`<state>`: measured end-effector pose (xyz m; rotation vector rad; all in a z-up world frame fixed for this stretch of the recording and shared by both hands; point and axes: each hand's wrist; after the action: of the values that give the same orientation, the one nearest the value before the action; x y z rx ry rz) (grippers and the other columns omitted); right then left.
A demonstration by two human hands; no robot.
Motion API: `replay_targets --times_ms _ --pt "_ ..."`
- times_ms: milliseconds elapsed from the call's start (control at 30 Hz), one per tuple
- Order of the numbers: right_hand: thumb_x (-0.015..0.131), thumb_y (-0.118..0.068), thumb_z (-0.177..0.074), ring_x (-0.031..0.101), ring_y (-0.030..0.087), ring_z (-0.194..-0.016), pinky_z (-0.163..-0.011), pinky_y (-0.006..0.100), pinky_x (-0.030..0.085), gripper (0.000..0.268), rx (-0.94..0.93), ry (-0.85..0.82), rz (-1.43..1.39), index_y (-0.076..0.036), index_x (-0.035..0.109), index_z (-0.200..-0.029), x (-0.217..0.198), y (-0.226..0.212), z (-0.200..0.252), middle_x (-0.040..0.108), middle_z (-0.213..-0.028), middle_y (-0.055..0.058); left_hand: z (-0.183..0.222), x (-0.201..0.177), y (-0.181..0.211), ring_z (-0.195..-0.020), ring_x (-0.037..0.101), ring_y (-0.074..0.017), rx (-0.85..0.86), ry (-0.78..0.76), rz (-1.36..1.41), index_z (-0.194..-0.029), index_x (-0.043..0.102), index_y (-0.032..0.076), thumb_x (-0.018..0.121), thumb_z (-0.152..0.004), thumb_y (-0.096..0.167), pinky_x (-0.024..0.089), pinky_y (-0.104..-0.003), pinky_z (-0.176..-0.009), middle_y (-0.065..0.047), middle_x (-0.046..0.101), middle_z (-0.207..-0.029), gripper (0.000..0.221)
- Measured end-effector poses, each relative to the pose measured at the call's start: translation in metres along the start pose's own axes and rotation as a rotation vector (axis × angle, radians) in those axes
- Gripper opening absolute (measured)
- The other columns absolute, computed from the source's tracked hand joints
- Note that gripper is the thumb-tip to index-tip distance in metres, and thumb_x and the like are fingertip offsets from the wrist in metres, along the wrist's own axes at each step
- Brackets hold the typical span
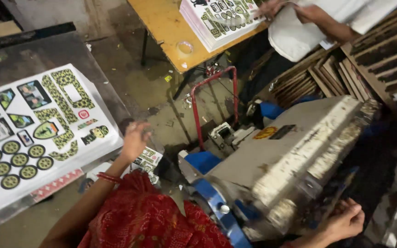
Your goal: Manually placing sheets of printed stickers into a stamping or cutting machine and removing them after the process.
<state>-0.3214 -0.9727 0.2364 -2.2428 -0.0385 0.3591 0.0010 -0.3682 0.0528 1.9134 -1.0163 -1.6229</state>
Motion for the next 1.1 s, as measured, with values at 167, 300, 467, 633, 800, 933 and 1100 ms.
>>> replay_targets --times_ms 167,300,467,633,800,933,1100 --pt "0.054 -0.058 -0.105 0.069 0.011 -0.093 -0.08 0.035 0.052 0.046 0.818 -0.187 -0.229 -0.016 0.07 -0.117 0.098 0.154 -0.004 0.074 -0.108 -0.007 0.013 0.02 0.079 -0.114 0.063 -0.036 -0.108 -0.391 0.187 -0.13 0.062 0.013 0.063 -0.097 0.023 0.05 -0.044 -0.101 -0.016 0.059 -0.134 0.034" --pt "0.05 -0.037 -0.101 0.063 0.041 -0.073 -0.062 0.054 0.05 0.049 -0.252 -0.468 0.842 -0.001 0.068 -0.129 0.219 0.262 0.107 0.067 -0.085 0.028 0.023 0.061 0.071 -0.112 0.066 -0.034 -0.069 -0.474 0.261 -0.127 0.065 0.014 0.065 -0.096 0.023 0.051 -0.043 -0.098 -0.013 0.064 -0.131 0.033" --pt "0.07 -0.029 -0.087 0.056 0.049 -0.108 -0.094 0.054 0.04 0.054 -0.292 -0.667 0.143 0.012 0.065 -0.12 0.321 -0.021 0.322 0.063 -0.118 0.033 0.019 0.154 0.048 -0.092 0.072 -0.024 -0.18 -0.322 0.817 -0.116 0.072 0.0 0.072 -0.097 0.025 0.055 -0.041 -0.079 -0.019 0.074 -0.111 0.031" --pt "0.069 -0.025 -0.099 0.049 0.046 -0.132 -0.108 0.051 0.038 0.047 -0.186 -1.118 -0.166 0.0 0.061 -0.138 0.316 -0.177 0.337 0.055 -0.142 0.027 -0.033 0.062 -0.084 -0.069 0.071 -0.0277 -0.434 0.096 0.43 -0.094 0.074 -0.001 0.073 -0.094 0.032 0.053 -0.042 -0.061 -0.019 0.074 -0.079 0.033" --pt "0.071 -0.029 -0.093 0.061 0.038 -0.128 -0.109 0.046 0.046 0.036 -0.161 -1.297 -0.188 -0.011 0.071 -0.125 0.348 -0.235 0.345 0.069 -0.136 0.014 0.021 -0.173 -0.32 -0.065 0.059 -0.0342 -0.307 0.161 -0.039 -0.084 0.064 -0.001 0.055 -0.12 0.042 0.045 -0.048 -0.063 -0.021 0.068 -0.072 0.057" --pt "0.073 -0.026 -0.095 0.058 0.04 -0.127 -0.109 0.046 0.044 0.04 -0.307 -1.446 -0.25 -0.012 0.066 -0.131 0.381 -0.306 0.41 0.067 -0.135 0.015 0.061 -0.359 -0.249 -0.085 0.061 -0.0251 -0.555 0.45 0.198 -0.12 0.069 -0.004 0.075 -0.098 0.018 0.046 -0.043 -0.074 -0.018 0.071 -0.102 0.031" --pt "0.077 -0.019 -0.088 0.052 0.041 -0.135 -0.115 0.046 0.039 0.057 -0.505 -1.482 -0.2 -0.008 0.056 -0.141 0.411 -0.328 0.497 0.059 -0.146 0.02 0.104 -0.416 -0.371 -0.092 0.072 -0.0299 -0.671 0.449 -0.079 -0.112 0.072 -0.012 0.074 -0.105 0.015 0.054 -0.046 -0.076 -0.026 0.075 -0.101 0.029"
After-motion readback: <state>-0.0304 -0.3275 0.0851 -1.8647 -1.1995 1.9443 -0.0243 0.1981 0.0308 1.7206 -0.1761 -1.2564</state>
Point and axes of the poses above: each hand's wrist, its own z-axis away from the middle knuckle, its own x-axis out of the palm, y = z × x
